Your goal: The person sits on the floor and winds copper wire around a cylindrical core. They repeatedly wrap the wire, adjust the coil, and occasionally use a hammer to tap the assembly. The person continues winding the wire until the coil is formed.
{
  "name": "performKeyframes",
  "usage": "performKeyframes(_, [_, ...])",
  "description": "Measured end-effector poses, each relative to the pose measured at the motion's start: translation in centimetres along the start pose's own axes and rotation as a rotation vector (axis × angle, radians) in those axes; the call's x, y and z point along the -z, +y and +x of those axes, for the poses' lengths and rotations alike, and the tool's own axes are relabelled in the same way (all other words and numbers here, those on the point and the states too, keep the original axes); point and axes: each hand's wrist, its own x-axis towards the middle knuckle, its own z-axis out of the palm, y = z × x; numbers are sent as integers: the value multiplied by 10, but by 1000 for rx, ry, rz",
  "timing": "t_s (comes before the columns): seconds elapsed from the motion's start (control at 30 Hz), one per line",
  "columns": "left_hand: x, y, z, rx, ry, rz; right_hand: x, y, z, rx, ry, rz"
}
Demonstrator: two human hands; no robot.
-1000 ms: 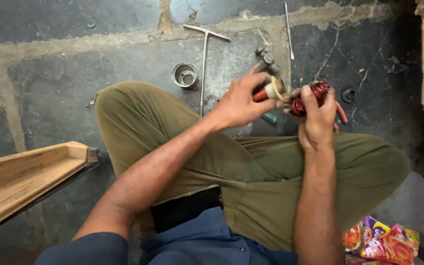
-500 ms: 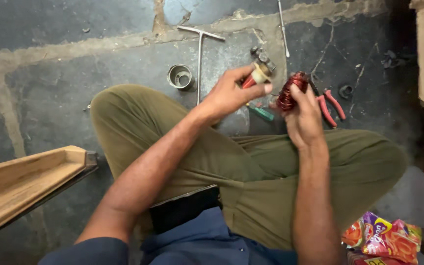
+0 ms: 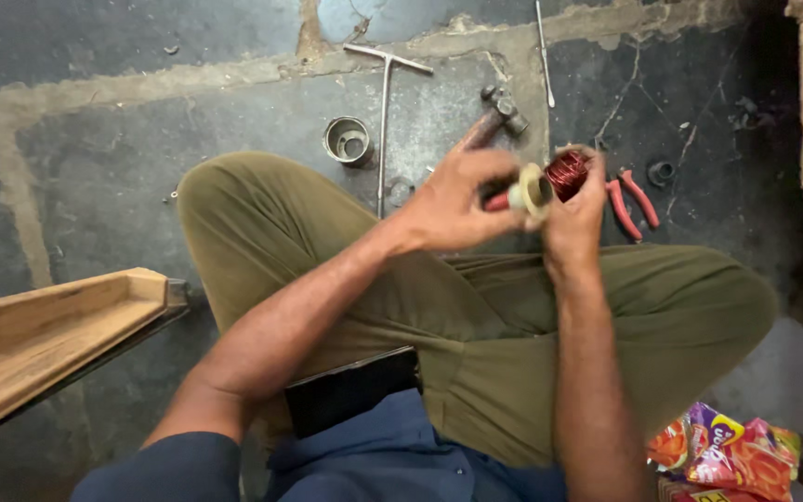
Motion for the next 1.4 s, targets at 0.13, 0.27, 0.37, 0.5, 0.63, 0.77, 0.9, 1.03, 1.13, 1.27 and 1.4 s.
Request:
performKeyframes(0.13, [-10, -7, 4, -257, 106, 26, -2, 13, 5, 253, 144, -468])
performKeyframes(0.27, [-16, -28, 12, 361, 63, -333, 2, 0, 8, -133, 29, 159])
performKeyframes(0.37, [-12, -47, 13, 385, 96, -592, 16, -19, 1, -333, -193, 487])
performKeyframes(0.5, [-13, -54, 9, 388, 32, -767, 22, -25, -12, -402, -347, 764])
performKeyframes(0.63, [-18, -43, 6, 269, -5, -429, 18, -20, -12, -454, -278, 652])
performKeyframes(0.77, [-13, -29, 7, 453, 17, -406, 11, -20, -11, -405, -177, 390])
performKeyframes(0.9, [-13, -22, 8, 508, -15, -363, -2, -11, -6, -220, 54, 64])
performKeyframes(1.03, [-27, -18, 5, 527, -281, -881, -4, 2, 9, 322, 222, -570])
performKeyframes(1.13, [-29, -24, 4, 588, -387, -954, -5, 8, 16, 265, 266, -671])
performKeyframes(1.27, [-26, -36, 8, 489, 0, -430, 1, -5, 16, -270, 93, 96])
performKeyframes(1.4, [-19, -49, 11, 498, 174, -423, 16, -25, 5, -444, -140, 627])
